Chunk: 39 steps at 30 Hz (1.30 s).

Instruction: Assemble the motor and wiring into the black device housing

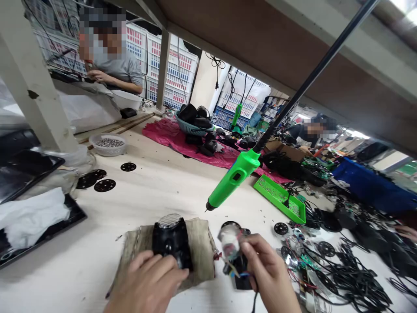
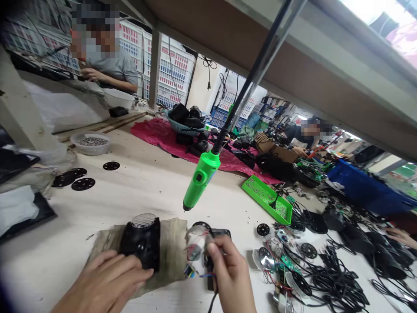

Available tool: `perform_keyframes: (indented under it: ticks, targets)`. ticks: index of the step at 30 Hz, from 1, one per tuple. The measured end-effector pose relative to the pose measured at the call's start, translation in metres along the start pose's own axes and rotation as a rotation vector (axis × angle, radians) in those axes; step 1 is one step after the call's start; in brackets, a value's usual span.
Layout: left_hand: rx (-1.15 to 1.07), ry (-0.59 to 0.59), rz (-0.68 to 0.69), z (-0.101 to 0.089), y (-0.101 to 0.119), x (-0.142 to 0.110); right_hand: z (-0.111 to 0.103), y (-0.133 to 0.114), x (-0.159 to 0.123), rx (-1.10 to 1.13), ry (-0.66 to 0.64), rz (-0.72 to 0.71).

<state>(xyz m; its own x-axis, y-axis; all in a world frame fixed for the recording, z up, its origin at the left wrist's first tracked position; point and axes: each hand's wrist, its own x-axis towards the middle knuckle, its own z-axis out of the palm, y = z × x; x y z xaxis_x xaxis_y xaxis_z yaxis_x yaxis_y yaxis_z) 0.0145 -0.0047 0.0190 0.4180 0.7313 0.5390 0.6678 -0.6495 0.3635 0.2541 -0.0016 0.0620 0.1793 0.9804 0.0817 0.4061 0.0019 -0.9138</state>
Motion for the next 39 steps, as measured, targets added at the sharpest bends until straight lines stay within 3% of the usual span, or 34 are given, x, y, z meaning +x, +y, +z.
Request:
perform_keyframes:
  ticks: [2, 4, 11, 15, 19, 23, 28, 31, 35, 39]
  targets:
    - [-0.018, 0.014, -0.026, -0.005, -0.008, 0.0, 0.006, 0.001, 0.004, -0.377, -0.11, -0.209]
    - [-0.044, 0.037, -0.031, -0.007, -0.015, -0.001, 0.016, 0.005, 0.005, -0.59, -0.163, -0.311]
    - [-0.082, 0.143, 0.032, -0.002, -0.024, -0.007, 0.031, 0.011, -0.006, -0.78, -0.131, -0.306]
    - [-0.025, 0.117, 0.155, 0.003, -0.034, -0.013, 0.039, 0.008, -0.011, -1.041, -0.014, -0.501]
    - [0.045, 0.134, 0.068, 0.006, -0.046, -0.022, 0.047, 0.003, -0.014, -1.208, 0.017, -0.657]
    - [0.045, 0.109, -0.022, 0.006, -0.051, -0.03, 0.048, 0.002, -0.016, -1.201, -0.013, -0.605]
    - [-0.045, 0.093, -0.122, 0.004, -0.044, -0.032, 0.046, 0.019, -0.016, -1.135, 0.075, -0.581]
    - [-0.065, 0.069, -0.153, 0.003, -0.039, -0.032, 0.039, 0.023, -0.012, -0.956, -0.026, -0.484]
    - [-0.076, -0.013, -0.213, 0.002, -0.032, -0.032, 0.026, 0.0, -0.002, -0.629, -0.162, -0.399]
    - [-0.136, -0.023, -0.274, 0.002, -0.026, -0.032, 0.033, -0.035, 0.009, -0.575, -0.247, -0.477]
